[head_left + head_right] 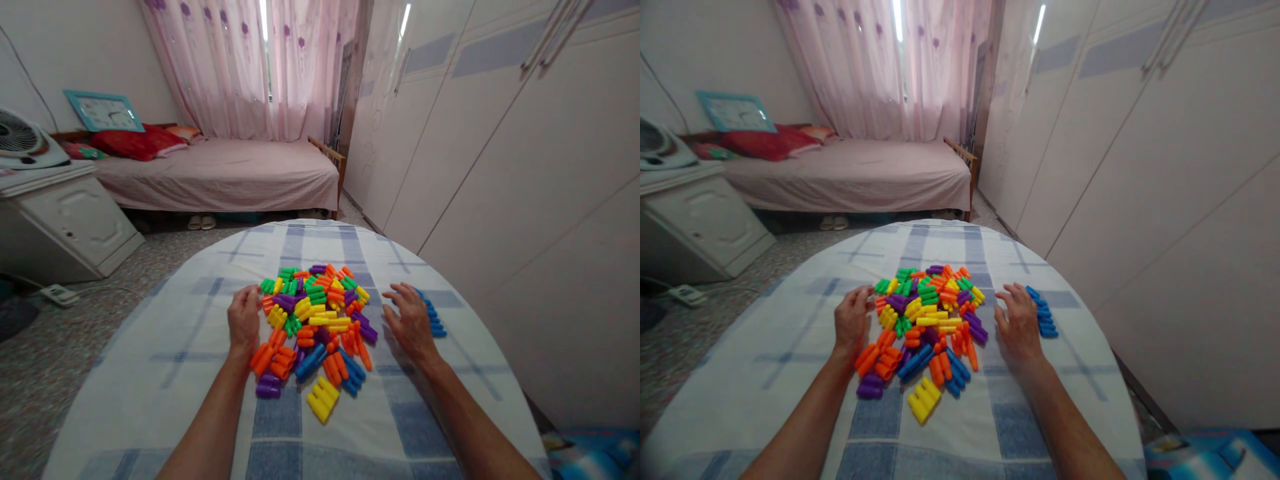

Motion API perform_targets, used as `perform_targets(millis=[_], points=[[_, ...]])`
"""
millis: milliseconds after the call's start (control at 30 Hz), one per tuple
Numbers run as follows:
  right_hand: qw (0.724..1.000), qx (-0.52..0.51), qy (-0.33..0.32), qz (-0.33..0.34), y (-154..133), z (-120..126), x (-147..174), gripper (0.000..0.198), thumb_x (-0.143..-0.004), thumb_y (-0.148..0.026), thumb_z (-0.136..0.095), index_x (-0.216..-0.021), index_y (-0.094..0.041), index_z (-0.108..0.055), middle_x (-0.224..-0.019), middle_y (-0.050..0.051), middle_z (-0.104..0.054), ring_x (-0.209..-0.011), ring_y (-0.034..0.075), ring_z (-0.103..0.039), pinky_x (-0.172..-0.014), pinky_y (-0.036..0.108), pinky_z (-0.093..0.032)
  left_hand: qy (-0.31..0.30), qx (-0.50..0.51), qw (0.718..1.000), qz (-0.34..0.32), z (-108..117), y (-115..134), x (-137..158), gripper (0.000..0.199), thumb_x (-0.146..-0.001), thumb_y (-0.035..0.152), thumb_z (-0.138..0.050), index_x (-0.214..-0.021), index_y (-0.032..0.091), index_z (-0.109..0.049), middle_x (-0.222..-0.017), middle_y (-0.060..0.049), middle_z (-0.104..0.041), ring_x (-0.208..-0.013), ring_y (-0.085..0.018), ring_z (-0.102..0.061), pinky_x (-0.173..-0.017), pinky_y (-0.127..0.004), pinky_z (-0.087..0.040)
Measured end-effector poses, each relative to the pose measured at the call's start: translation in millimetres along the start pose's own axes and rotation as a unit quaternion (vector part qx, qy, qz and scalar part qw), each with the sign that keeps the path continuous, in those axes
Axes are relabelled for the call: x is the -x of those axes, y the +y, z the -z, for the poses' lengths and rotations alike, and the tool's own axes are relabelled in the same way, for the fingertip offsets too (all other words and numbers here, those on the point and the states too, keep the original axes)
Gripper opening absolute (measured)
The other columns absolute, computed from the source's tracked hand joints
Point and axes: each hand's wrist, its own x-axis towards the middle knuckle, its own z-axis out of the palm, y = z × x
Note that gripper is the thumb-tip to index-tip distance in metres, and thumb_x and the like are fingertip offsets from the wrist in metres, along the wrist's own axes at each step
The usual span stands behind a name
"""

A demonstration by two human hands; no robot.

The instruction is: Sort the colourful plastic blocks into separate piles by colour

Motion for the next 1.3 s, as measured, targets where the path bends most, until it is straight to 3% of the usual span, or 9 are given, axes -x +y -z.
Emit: perform_targets(millis=[67,167,300,667,767,833,967,1133,1300], points=[[0.994,-0.099,0.017,-0.045,-16.7,-10.8,-0.8,0.025,-0.084,-0.03,-0.047,-0.099,-0.019,-0.064,-0.115,0.011,-0.061,-0.114,0.025,-0.051,-0.098,0.043,-0.038,-0.014,-0.052,0.998,-0.041,-0.7,3.3,3.0,0.029,-0.076,0.038,-0.054,-0.09,0.016,-0.066,-0.096,-0.006,-0.064,-0.09,-0.019,-0.06,-0.079,-0.031,-0.05],[0.962,-0.218,0.032,-0.164,-28.9,-28.6,-2.4,0.031,-0.084,-0.035,-0.043,-0.099,-0.017,-0.064,-0.107,0.01,-0.064,-0.099,0.022,-0.058,-0.088,0.039,-0.045,-0.027,-0.098,0.992,-0.08,-0.3,7.0,5.8,0.025,-0.075,0.033,-0.052,-0.088,0.016,-0.065,-0.096,-0.006,-0.062,-0.092,-0.019,-0.059,-0.081,-0.03,-0.05],[0.925,-0.263,0.047,-0.271,-27.5,-43.2,-1.2,0.038,-0.085,-0.04,-0.041,-0.1,-0.016,-0.065,-0.1,0.01,-0.067,-0.089,0.022,-0.06,-0.082,0.036,-0.046,-0.049,-0.122,0.989,-0.069,1.8,5.8,4.3,0.026,-0.075,0.033,-0.051,-0.089,0.016,-0.064,-0.095,-0.006,-0.062,-0.087,-0.019,-0.06,-0.08,-0.031,-0.05],[0.938,-0.238,0.011,-0.251,-28.0,-42.0,-1.6,0.033,-0.082,-0.038,-0.041,-0.091,-0.017,-0.066,-0.092,0.008,-0.067,-0.085,0.021,-0.06,-0.08,0.033,-0.045,-0.076,-0.14,0.987,-0.013,13.4,10.0,10.5,0.034,-0.076,0.037,-0.049,-0.096,0.014,-0.064,-0.093,-0.008,-0.067,-0.088,-0.021,-0.062,-0.081,-0.034,-0.05],[0.94,-0.236,0.011,-0.246,-27.6,-43.2,-1.1,0.031,-0.081,-0.035,-0.043,-0.091,-0.017,-0.065,-0.091,0.007,-0.067,-0.083,0.02,-0.06,-0.079,0.033,-0.045,-0.125,-0.231,0.964,-0.035,23.9,21.3,1.9,0.035,-0.076,0.037,-0.05,-0.099,0.015,-0.064,-0.095,-0.009,-0.066,-0.083,-0.021,-0.063,-0.075,-0.034,-0.052],[0.94,-0.237,0.011,-0.245,-27.5,-43.8,-0.6,0.03,-0.08,-0.035,-0.043,-0.091,-0.017,-0.065,-0.09,0.007,-0.067,-0.083,0.02,-0.061,-0.078,0.033,-0.046,-0.143,-0.293,0.941,-0.092,27.4,28.7,-11.1,0.034,-0.076,0.033,-0.048,-0.101,0.016,-0.064,-0.102,-0.01,-0.064,-0.085,-0.021,-0.063,-0.077,-0.036,-0.052],[0.94,-0.235,0.001,-0.246,-28.5,-42.1,-0.2,0.031,-0.08,-0.035,-0.043,-0.091,-0.018,-0.065,-0.092,0.007,-0.067,-0.084,0.02,-0.061,-0.078,0.033,-0.046,-0.209,-0.349,0.893,-0.19,20.4,32.4,-44.0,0.038,-0.072,0.025,-0.05,-0.106,0.018,-0.065,-0.12,-0.011,-0.058,-0.112,-0.024,-0.056,-0.099,-0.041,-0.043],[0.94,-0.229,-0.009,-0.253,-28.8,-38.8,-0.7,0.03,-0.08,-0.036,-0.043,-0.092,-0.019,-0.064,-0.092,0.006,-0.067,-0.085,0.02,-0.061,-0.079,0.033,-0.046,-0.373,-0.339,0.846,-0.174,4.5,24.9,-66.2,0.045,-0.067,0.019,-0.053,-0.11,0.021,-0.065,-0.123,-0.007,-0.059,-0.116,-0.022,-0.053,-0.102,-0.037,-0.04],[0.941,-0.217,-0.019,-0.258,-26.0,-40.5,-1.0,0.031,-0.08,-0.038,-0.043,-0.09,-0.019,-0.064,-0.093,0.006,-0.067,-0.084,0.021,-0.061,-0.079,0.033,-0.046,-0.36,-0.352,0.842,-0.196,4.7,20.1,-62.2,0.036,-0.071,0.023,-0.054,-0.105,0.021,-0.066,-0.108,-0.007,-0.064,-0.103,-0.021,-0.057,-0.094,-0.034,-0.044]])
